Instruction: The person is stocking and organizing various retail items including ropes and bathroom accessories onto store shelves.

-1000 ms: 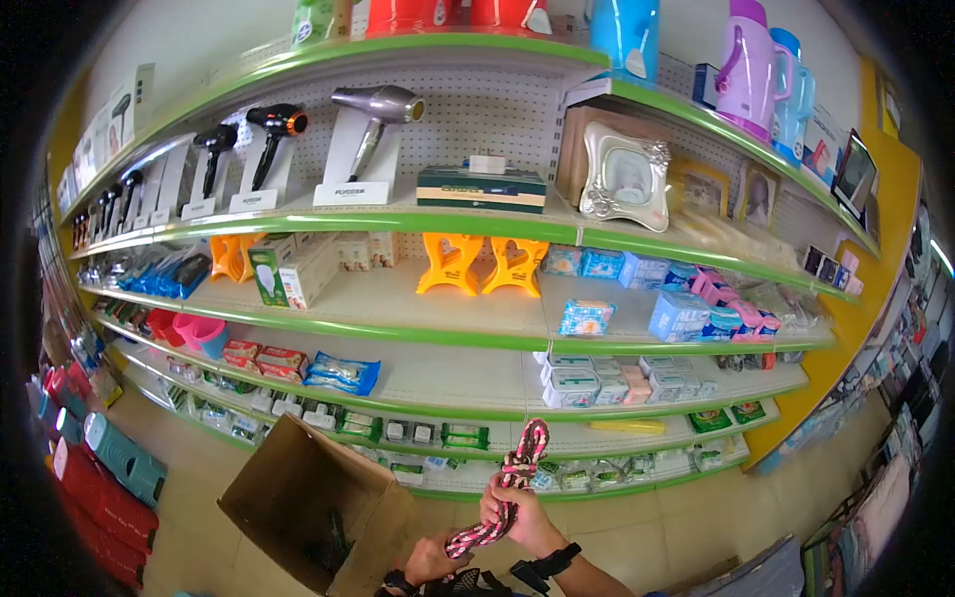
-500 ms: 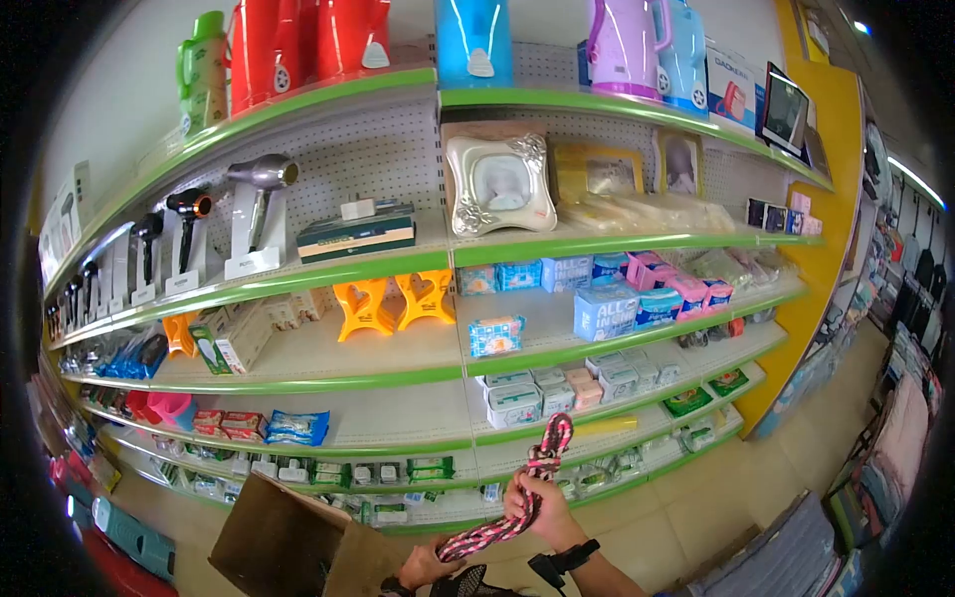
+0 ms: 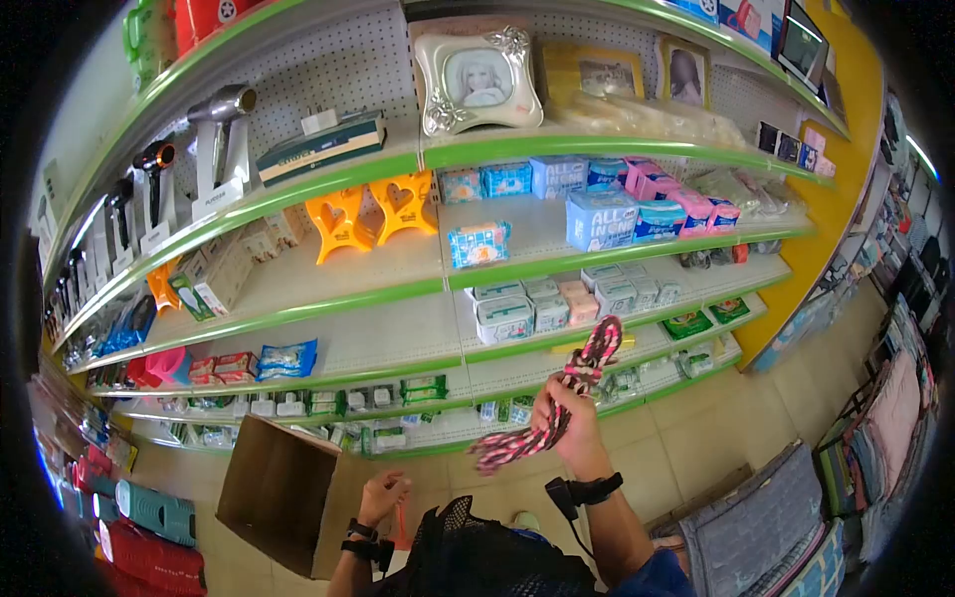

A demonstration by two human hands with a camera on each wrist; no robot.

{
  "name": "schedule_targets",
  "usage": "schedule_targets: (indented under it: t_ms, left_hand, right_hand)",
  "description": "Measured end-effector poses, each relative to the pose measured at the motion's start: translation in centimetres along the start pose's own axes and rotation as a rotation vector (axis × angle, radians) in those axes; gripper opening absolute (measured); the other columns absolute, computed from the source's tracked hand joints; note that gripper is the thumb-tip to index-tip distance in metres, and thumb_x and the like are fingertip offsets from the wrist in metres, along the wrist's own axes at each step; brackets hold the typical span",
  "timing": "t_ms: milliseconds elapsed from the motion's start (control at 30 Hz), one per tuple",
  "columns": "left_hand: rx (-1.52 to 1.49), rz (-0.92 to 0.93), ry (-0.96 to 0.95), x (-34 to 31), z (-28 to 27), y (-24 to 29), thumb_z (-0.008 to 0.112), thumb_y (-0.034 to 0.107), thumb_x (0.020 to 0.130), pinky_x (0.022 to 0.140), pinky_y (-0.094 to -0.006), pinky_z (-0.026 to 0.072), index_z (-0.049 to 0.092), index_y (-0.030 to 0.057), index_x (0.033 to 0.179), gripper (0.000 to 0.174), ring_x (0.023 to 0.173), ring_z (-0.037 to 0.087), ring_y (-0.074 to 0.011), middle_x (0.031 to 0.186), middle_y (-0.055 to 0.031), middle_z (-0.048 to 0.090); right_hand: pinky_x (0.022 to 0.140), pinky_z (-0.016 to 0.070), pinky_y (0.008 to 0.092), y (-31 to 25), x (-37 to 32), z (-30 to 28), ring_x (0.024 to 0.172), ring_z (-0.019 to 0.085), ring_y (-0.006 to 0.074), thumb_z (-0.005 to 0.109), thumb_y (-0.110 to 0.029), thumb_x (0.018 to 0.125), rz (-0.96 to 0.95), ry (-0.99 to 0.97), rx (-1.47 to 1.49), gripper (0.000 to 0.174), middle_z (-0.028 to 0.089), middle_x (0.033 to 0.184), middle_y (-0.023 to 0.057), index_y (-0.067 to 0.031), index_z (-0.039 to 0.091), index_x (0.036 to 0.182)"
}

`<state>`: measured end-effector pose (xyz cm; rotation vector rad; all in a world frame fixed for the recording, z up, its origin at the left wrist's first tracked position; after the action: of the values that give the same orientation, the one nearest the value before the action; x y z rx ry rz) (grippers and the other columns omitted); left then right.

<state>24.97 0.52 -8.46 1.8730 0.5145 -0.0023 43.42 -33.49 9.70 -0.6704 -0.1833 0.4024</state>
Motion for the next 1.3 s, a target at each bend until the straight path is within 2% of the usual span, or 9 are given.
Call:
schedule_targets:
  t_ms: [267, 433, 500, 700, 767, 867, 1067, 1233, 1300]
  left_hand:
    - [-0.216, -0.154, -0.095, -3.4, -0.2, -5.6, 0.060, 0.028, 0.100, 0.069, -0.0286, 0.0567, 0.064, -0.0061, 0.118, 0.039, 0.079, 0.071, -0.0168, 0.093, -0.0132, 0.074]
    - [-0.336, -0.137, -0.256, -3.6, 1.1, -1.3, 0.049, 0.042, 0.105, 0.081, -0.0324, 0.0565, 0.062, -0.0073, 0.122, 0.054, 0.091, 0.071, -0.0195, 0.102, -0.0148, 0.074]
    - [-0.428, -0.047, -0.590, -5.1, 3.1, 3.3, 0.041, 0.056, 0.104, 0.095, -0.0366, 0.0524, 0.054, -0.0065, 0.134, 0.070, 0.108, 0.067, -0.0237, 0.124, -0.0189, 0.066]
    - [-0.917, 0.134, -0.478, -2.8, 2.5, 10.2, 0.036, 0.069, 0.098, 0.112, -0.0458, 0.0402, 0.030, 0.0011, 0.153, 0.088, 0.136, 0.047, -0.0276, 0.148, -0.0200, 0.048]
    - [-1.560, 0.080, -0.124, -1.2, -0.8, 9.8, 0.043, 0.065, 0.098, 0.110, -0.0497, 0.0439, 0.038, 0.0037, 0.148, 0.078, 0.130, 0.052, -0.0283, 0.139, -0.0176, 0.055]
    - [-1.544, 0.199, -0.047, -0.8, -2.6, 11.9, 0.057, 0.045, 0.101, 0.097, -0.0441, 0.0543, 0.044, 0.0054, 0.141, 0.058, 0.106, 0.064, -0.0233, 0.121, -0.0123, 0.062]
    - [-1.317, 0.250, 0.136, -0.7, -4.1, 14.7, 0.064, 0.025, 0.099, 0.088, -0.0407, 0.0571, 0.048, 0.0067, 0.136, 0.045, 0.098, 0.064, -0.0196, 0.108, -0.0088, 0.063]
    - [-1.050, 0.242, 0.180, -0.5, -1.6, 16.3, 0.065, 0.012, 0.097, 0.079, -0.0326, 0.0548, 0.060, 0.0025, 0.118, 0.024, 0.090, 0.066, -0.0153, 0.104, -0.0069, 0.067]
    - [-1.010, 0.320, 0.183, -0.5, 0.0, 17.3, 0.061, 0.011, 0.100, 0.080, -0.0308, 0.0545, 0.062, 0.0014, 0.114, 0.017, 0.090, 0.066, -0.0126, 0.102, -0.0044, 0.069]
  right_hand:
    - [0.058, 0.0507, 0.0293, 4.8, 0.8, -4.3, 0.063, 0.059, 0.0111, 0.075, -0.014, 0.090, -0.154, 0.420, -0.552, 0.015, 0.062, 0.075, 0.0031, -0.0054, 0.063, 0.088]
    - [0.073, 0.0575, 0.0348, 9.5, 2.9, 3.8, 0.076, 0.064, 0.0165, 0.069, -0.016, 0.096, -0.172, 0.213, -0.356, 0.015, 0.064, 0.088, 0.0069, -0.0035, 0.062, 0.100]
    - [0.081, 0.0569, 0.0390, 10.5, 2.7, 8.4, 0.092, 0.066, 0.0203, 0.068, -0.015, 0.097, -0.064, 0.099, -0.123, 0.024, 0.064, 0.099, 0.0071, -0.0022, 0.059, 0.116]
    - [0.083, 0.0567, 0.0456, 14.1, 0.1, 13.0, 0.093, 0.067, 0.0332, 0.056, -0.033, 0.103, 0.194, -0.290, -0.048, 0.040, 0.064, 0.101, 0.0166, -0.0032, 0.052, 0.129]
    - [0.078, 0.0575, 0.0469, 14.3, -1.0, 13.0, 0.089, 0.067, 0.0345, 0.055, -0.035, 0.103, 0.222, -0.377, -0.038, 0.041, 0.064, 0.100, 0.0176, -0.0038, 0.051, 0.129]
    - [0.074, 0.0583, 0.0448, 14.3, -1.5, 12.4, 0.083, 0.069, 0.0335, 0.055, -0.038, 0.102, 0.234, -0.379, -0.086, 0.044, 0.065, 0.102, 0.0203, -0.0042, 0.050, 0.130]
    - [0.066, 0.0581, 0.0374, 12.3, -1.9, 11.4, 0.076, 0.069, 0.0293, 0.062, -0.045, 0.097, 0.233, -0.456, -0.252, 0.064, 0.064, 0.107, 0.0219, -0.0025, 0.042, 0.141]
    - [0.089, 0.0533, 0.0346, 13.5, -2.8, 8.9, 0.102, 0.066, 0.0211, 0.074, -0.028, 0.091, 0.411, -0.452, -0.571, 0.068, 0.060, 0.125, 0.0174, 0.0002, 0.043, 0.144]
    - [0.109, 0.0407, 0.0386, 13.1, -2.4, 11.1, 0.127, 0.053, 0.0259, 0.076, -0.024, 0.088, 0.121, -0.511, -0.920, 0.073, 0.052, 0.139, 0.0170, 0.0010, 0.040, 0.147]
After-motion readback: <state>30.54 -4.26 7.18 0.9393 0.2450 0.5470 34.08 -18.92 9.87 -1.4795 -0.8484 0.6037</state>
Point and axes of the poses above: each hand's wrist, its own x-axis towards the middle knuckle, its own z-axis out of the palm, y = z × x, the point moved 8 cm from there along x, towards the middle knuckle
